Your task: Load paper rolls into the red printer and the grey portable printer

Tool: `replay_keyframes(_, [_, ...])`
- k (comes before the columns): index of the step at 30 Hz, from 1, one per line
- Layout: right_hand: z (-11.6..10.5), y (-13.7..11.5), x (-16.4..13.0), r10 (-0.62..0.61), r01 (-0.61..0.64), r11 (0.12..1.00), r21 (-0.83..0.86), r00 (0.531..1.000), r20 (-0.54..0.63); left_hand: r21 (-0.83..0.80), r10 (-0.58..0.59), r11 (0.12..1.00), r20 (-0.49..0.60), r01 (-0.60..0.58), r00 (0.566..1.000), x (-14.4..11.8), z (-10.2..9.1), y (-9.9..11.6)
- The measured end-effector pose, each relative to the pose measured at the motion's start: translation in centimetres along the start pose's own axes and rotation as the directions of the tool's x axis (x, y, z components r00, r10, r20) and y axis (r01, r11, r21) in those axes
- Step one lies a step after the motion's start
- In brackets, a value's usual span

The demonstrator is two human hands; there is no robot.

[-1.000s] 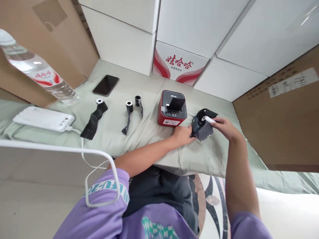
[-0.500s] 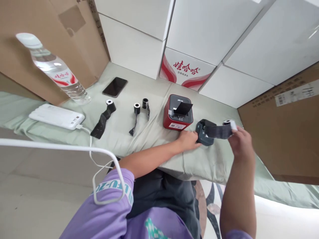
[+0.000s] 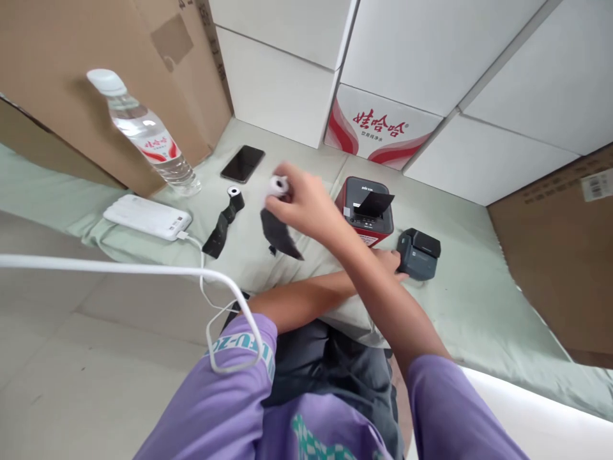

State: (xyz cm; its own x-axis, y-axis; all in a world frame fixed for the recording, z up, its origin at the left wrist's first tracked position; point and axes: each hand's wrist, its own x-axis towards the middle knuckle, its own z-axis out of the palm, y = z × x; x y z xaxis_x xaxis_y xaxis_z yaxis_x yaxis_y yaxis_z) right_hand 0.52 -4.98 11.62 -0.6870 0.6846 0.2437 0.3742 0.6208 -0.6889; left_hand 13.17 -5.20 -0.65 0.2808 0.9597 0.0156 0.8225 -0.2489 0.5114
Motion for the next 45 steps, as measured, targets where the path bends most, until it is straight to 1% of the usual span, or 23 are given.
replay_keyframes(3, [4.9, 0.2, 4.2, 0.056, -0.046, 0.992, -0.116, 0.995, 0.088, -0.018, 0.133, 0.991, 0.029, -0.132, 0.991, 0.3, 0.3, -0.6])
replay_keyframes(5, [7.7, 0.9, 5.7, 0.125, -0.088, 0.97, -0.228, 0.98, 0.153, -0.026, 0.16, 0.987, 0.038, -0.159, 0.986, 0.6, 0.6, -0.9])
replay_keyframes(7, [9.6, 1.5, 6.3, 0.182, -0.107, 0.94, -0.323, 0.96, 0.213, -0.04, 0.175, 0.984, 0.037, -0.174, 0.984, 0.8, 0.8, -1.1])
replay_keyframes(9, [10.3, 1.9, 6.3, 0.22, -0.105, 0.909, -0.403, 0.943, 0.251, -0.056, 0.178, 0.983, 0.038, -0.176, 0.983, 0.8, 0.8, -1.1])
replay_keyframes(11, [9.6, 2.0, 6.1, 0.206, -0.066, 0.884, -0.463, 0.944, 0.259, -0.061, 0.185, 0.981, 0.044, -0.182, 0.982, 0.7, 0.5, -1.1])
replay_keyframes(13, [7.7, 2.2, 6.0, 0.159, -0.039, 0.867, -0.497, 0.966, 0.203, -0.06, 0.197, 0.979, 0.048, -0.194, 0.979, 0.6, 0.3, -1.1])
replay_keyframes(15, [5.4, 2.9, 6.1, 0.146, -0.07, 0.863, -0.5, 0.983, 0.113, -0.061, 0.193, 0.98, 0.051, -0.19, 0.98, 0.5, 0.1, -1.0])
replay_keyframes(16, [4.4, 3.4, 6.1, 0.165, -0.093, 0.854, -0.511, 0.982, 0.097, -0.061, 0.186, 0.981, 0.051, -0.183, 0.981, 0.6, 0.2, -1.0])
replay_keyframes(18, [3.0, 4.7, 5.8, 0.217, -0.097, 0.831, -0.548, 0.963, 0.158, -0.061, 0.167, 0.985, 0.044, -0.164, 0.985, 0.7, 0.4, -0.9])
replay_keyframes(19, [2.7, 5.4, 5.5, 0.228, -0.076, 0.823, -0.563, 0.952, 0.205, -0.063, 0.16, 0.985, 0.039, -0.158, 0.986, 0.8, 0.6, -0.9])
replay_keyframes(21, [2.7, 6.7, 4.7, 0.194, -0.011, 0.821, -0.57, 0.946, 0.261, -0.071, 0.166, 0.984, 0.035, -0.164, 0.985, 0.9, 1.0, -0.9])
replay_keyframes(24, [3.2, 7.9, 3.8, 0.064, 0.077, 0.836, -0.543, 0.97, 0.236, -0.078, 0.181, 0.981, 0.038, -0.177, 0.983, 1.0, 1.1, -1.0])
replay_keyframes(26, [3.3, 8.4, 3.4, 0.005, 0.092, 0.873, -0.48, 0.981, 0.196, -0.073, 0.184, 0.981, 0.032, -0.181, 0.982, 1.0, 1.1, -1.0])
replay_keyframes(27, [3.2, 8.7, 3.3, -0.014, 0.086, 0.908, -0.41, 0.984, 0.175, -0.071, 0.183, 0.981, 0.031, -0.18, 0.983, 1.0, 1.0, -1.0])
replay_keyframes(28, [2.9, 8.9, 3.1, -0.031, 0.078, 0.95, -0.303, 0.987, 0.156, -0.068, 0.183, 0.981, 0.033, -0.181, 0.983, 1.0, 1.0, -0.9])
replay_keyframes(30, [2.3, 9.1, 2.7, -0.068, 0.067, 0.998, 0.014, 0.989, 0.131, -0.061, 0.181, 0.982, 0.037, -0.179, 0.983, 0.9, 1.2, -0.8])
replay_keyframes(31, [1.9, 9.2, 2.5, -0.091, 0.065, 0.98, 0.19, 0.987, 0.131, -0.053, 0.179, 0.983, 0.033, -0.177, 0.983, 0.9, 1.3, -0.8])
replay_keyframes(33, [1.4, 9.2, 1.8, -0.135, 0.054, 0.877, 0.478, 0.981, 0.137, -0.037, 0.174, 0.984, 0.013, -0.174, 0.985, 0.8, 1.7, -0.7])
replay_keyframes(35, [1.3, 8.9, 1.2, -0.147, 0.027, 0.764, 0.645, 0.98, 0.132, -0.025, 0.177, 0.984, -0.005, -0.177, 0.984, 0.8, 2.0, -0.6])
replay_keyframes(37, [1.4, 8.7, 0.9, -0.138, 0.002, 0.668, 0.744, 0.983, 0.121, -0.02, 0.183, 0.983, -0.009, -0.183, 0.983, 0.7, 2.1, -0.6])
replay_keyframes(40, [1.9, 8.7, 0.8, -0.135, -0.02, 0.548, 0.836, 0.985, 0.112, -0.01, 0.184, 0.983, -0.009, -0.184, 0.983, 0.6, 2.1, -0.6])
replay_keyframes(42, [2.2, 8.8, 0.8, -0.128, -0.043, 0.52, 0.853, 0.984, 0.127, -0.005, 0.185, 0.983, -0.007, -0.185, 0.983, 0.5, 2.0, -0.5])
replay_keyframes(45, [2.6, 8.7, 0.7, -0.118, -0.067, 0.551, 0.832, 0.98, 0.158, 0.005, 0.191, 0.982, 0.004, -0.191, 0.982, 0.3, 1.9, -0.4])
